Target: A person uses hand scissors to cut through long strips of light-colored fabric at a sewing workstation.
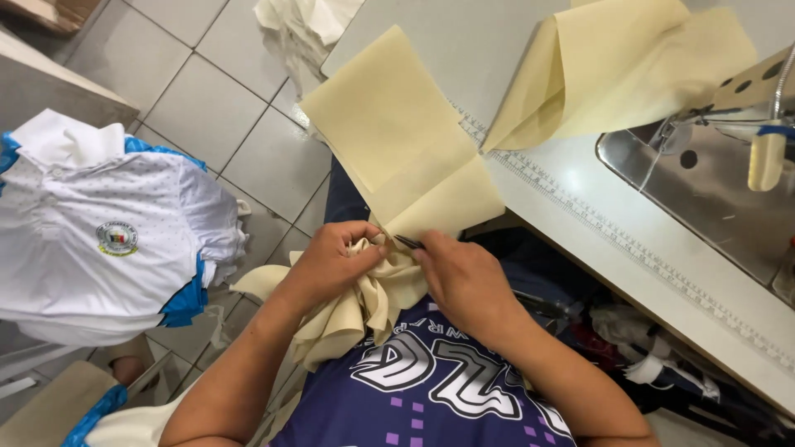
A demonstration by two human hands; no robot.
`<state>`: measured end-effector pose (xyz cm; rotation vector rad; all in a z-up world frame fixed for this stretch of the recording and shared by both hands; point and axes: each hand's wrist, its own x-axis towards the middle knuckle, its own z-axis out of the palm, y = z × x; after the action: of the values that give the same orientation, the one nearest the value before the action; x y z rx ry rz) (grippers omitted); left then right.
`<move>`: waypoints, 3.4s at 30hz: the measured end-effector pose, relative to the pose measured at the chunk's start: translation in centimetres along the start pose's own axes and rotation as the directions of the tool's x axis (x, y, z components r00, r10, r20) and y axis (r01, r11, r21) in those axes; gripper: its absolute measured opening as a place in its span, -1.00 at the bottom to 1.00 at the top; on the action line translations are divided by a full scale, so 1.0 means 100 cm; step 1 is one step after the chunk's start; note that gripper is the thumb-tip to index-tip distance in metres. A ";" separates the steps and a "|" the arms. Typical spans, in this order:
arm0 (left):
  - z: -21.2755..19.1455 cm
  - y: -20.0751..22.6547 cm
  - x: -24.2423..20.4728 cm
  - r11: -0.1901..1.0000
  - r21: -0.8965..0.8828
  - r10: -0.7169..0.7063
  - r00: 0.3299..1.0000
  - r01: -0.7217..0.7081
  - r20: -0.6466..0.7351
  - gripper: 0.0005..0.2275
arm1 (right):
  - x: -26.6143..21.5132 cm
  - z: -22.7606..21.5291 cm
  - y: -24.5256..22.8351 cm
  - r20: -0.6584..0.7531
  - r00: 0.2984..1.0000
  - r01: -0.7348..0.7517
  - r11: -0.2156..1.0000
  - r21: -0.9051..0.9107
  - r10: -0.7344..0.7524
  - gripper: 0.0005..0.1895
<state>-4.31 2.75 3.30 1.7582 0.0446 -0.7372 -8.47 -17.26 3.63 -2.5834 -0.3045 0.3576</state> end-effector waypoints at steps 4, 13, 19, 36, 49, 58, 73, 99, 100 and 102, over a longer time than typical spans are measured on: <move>0.000 -0.008 -0.005 0.999 -0.038 -0.033 0.999 0.033 0.018 -0.84 | 0.006 0.002 -0.009 -0.052 0.986 0.152 0.981 -0.123 -0.159 -0.86; 0.000 -0.020 -0.003 0.992 -0.115 -0.039 0.998 0.043 0.039 -0.81 | 0.002 0.003 -0.010 -0.022 0.983 0.175 0.970 -0.168 -0.181 -0.85; 0.004 -0.021 0.001 0.993 -0.116 -0.027 0.998 0.034 0.064 -0.85 | 0.007 0.012 -0.009 -0.079 0.972 0.208 0.967 -0.146 -0.221 -0.86; 0.031 0.053 0.071 0.477 0.859 0.334 0.942 -0.185 0.017 -0.30 | 0.020 -0.062 0.062 -0.228 0.950 -0.252 0.955 -0.158 0.213 -0.79; 0.015 -0.012 0.073 0.569 0.690 0.533 0.839 -0.448 0.105 -0.72 | 0.044 -0.034 0.019 -0.263 0.965 -0.060 0.983 -0.176 0.012 -0.83; -0.014 -0.034 0.007 0.663 0.575 0.375 0.878 -0.479 0.298 -0.64 | 0.013 -0.004 -0.024 -0.099 0.973 0.210 0.978 -0.016 -0.211 -0.74; -0.015 -0.032 -0.015 0.706 0.372 0.626 0.777 -0.603 0.071 -0.72 | 0.019 -0.026 -0.015 -0.184 0.972 0.166 0.981 0.104 -0.145 -0.85; 0.026 0.089 0.103 0.526 0.782 0.322 0.929 -0.334 0.181 -0.46 | 0.059 -0.076 0.066 -0.330 0.900 -0.288 0.957 0.046 0.286 -0.87; 0.031 0.076 0.108 0.518 0.781 0.327 0.925 -0.348 0.195 -0.46 | 0.053 -0.078 0.065 -0.340 0.893 -0.298 0.953 0.048 0.296 -0.87; 0.043 0.047 0.118 0.439 0.728 0.560 0.794 -0.526 0.236 -0.77 | 0.040 -0.081 0.067 -0.371 0.870 -0.291 0.946 0.144 0.324 -0.90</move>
<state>5.09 -6.59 0.93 2.4047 -0.9295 -0.2016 -1.28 -25.51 6.14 -2.5438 0.2656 -0.0445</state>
